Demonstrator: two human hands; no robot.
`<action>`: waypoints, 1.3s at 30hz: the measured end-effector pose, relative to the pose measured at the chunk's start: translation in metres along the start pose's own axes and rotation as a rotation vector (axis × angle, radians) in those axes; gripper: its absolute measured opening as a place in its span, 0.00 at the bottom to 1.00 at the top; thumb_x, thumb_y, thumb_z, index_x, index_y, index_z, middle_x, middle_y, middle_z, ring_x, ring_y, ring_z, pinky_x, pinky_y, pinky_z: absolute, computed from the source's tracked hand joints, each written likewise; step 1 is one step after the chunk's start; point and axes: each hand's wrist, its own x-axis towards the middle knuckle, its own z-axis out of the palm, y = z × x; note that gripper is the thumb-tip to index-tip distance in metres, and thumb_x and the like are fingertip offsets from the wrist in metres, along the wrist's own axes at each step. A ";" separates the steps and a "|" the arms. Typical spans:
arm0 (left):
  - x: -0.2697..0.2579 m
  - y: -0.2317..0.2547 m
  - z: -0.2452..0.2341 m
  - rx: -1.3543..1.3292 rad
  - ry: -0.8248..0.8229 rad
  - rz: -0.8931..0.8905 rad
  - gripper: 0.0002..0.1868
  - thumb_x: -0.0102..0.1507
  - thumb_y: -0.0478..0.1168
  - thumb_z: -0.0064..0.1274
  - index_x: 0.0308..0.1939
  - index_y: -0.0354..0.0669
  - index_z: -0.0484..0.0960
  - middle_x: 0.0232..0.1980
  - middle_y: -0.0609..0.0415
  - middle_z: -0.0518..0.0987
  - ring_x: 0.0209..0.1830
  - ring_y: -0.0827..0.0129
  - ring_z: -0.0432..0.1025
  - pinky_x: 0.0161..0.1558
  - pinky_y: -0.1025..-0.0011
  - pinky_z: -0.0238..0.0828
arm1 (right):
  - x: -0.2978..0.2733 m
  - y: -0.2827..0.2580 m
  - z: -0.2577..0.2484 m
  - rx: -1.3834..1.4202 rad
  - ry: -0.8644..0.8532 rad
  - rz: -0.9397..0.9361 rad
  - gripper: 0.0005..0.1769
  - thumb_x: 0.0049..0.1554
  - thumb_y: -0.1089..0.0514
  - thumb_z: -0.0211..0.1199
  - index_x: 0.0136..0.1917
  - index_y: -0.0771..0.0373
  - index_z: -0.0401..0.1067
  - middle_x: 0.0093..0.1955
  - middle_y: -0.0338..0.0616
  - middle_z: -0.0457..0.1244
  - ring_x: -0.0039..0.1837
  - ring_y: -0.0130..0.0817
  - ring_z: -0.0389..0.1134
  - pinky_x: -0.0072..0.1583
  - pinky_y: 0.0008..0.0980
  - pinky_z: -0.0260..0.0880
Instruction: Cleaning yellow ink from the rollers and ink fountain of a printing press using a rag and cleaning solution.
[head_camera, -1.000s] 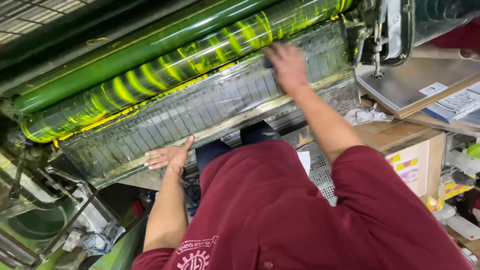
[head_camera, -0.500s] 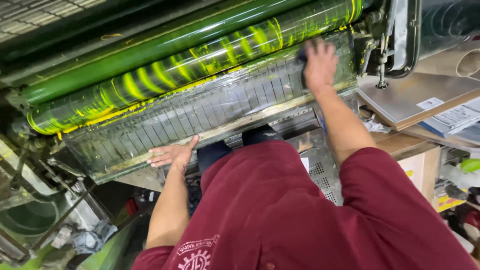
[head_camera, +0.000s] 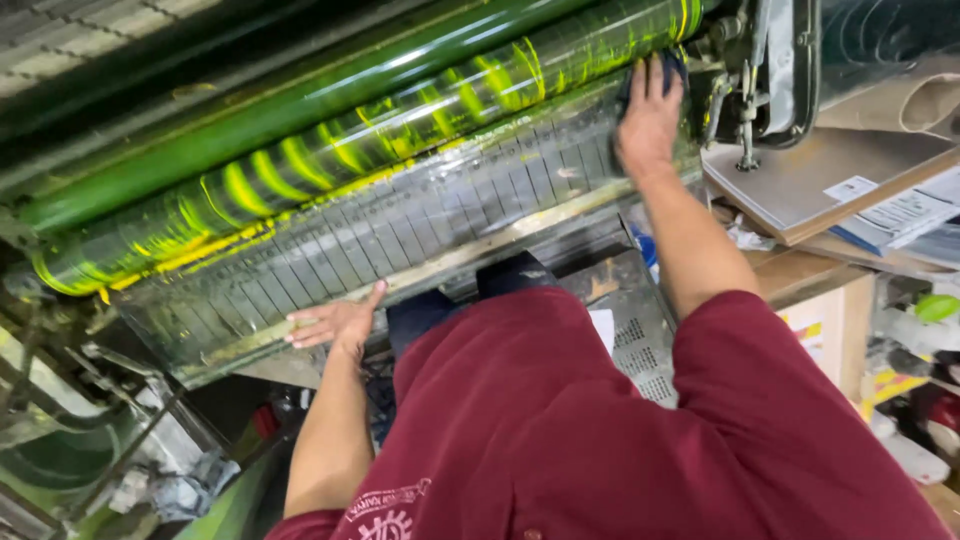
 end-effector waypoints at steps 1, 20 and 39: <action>0.005 0.005 0.000 0.009 0.003 0.014 0.95 0.38 0.80 0.67 0.71 0.16 0.15 0.74 0.08 0.18 0.76 0.19 0.10 0.72 0.29 0.07 | 0.007 0.008 0.001 0.022 0.024 -0.024 0.39 0.50 0.63 0.56 0.75 0.71 0.62 0.78 0.61 0.53 0.75 0.65 0.51 0.73 0.55 0.54; -0.020 0.008 -0.012 -0.087 -0.036 0.045 0.96 0.38 0.80 0.67 0.70 0.15 0.13 0.71 0.08 0.13 0.74 0.17 0.07 0.69 0.26 0.05 | -0.082 -0.282 0.015 0.541 -0.020 -0.271 0.25 0.57 0.65 0.54 0.68 0.58 0.68 0.73 0.54 0.60 0.72 0.55 0.60 0.74 0.55 0.57; -0.032 0.009 -0.012 -0.187 -0.047 -0.007 0.96 0.39 0.76 0.71 0.72 0.20 0.12 0.70 0.09 0.09 0.72 0.19 0.04 0.69 0.26 0.07 | -0.061 -0.320 -0.079 0.456 -0.168 -0.825 0.34 0.55 0.63 0.58 0.76 0.62 0.64 0.75 0.55 0.57 0.74 0.60 0.57 0.75 0.57 0.54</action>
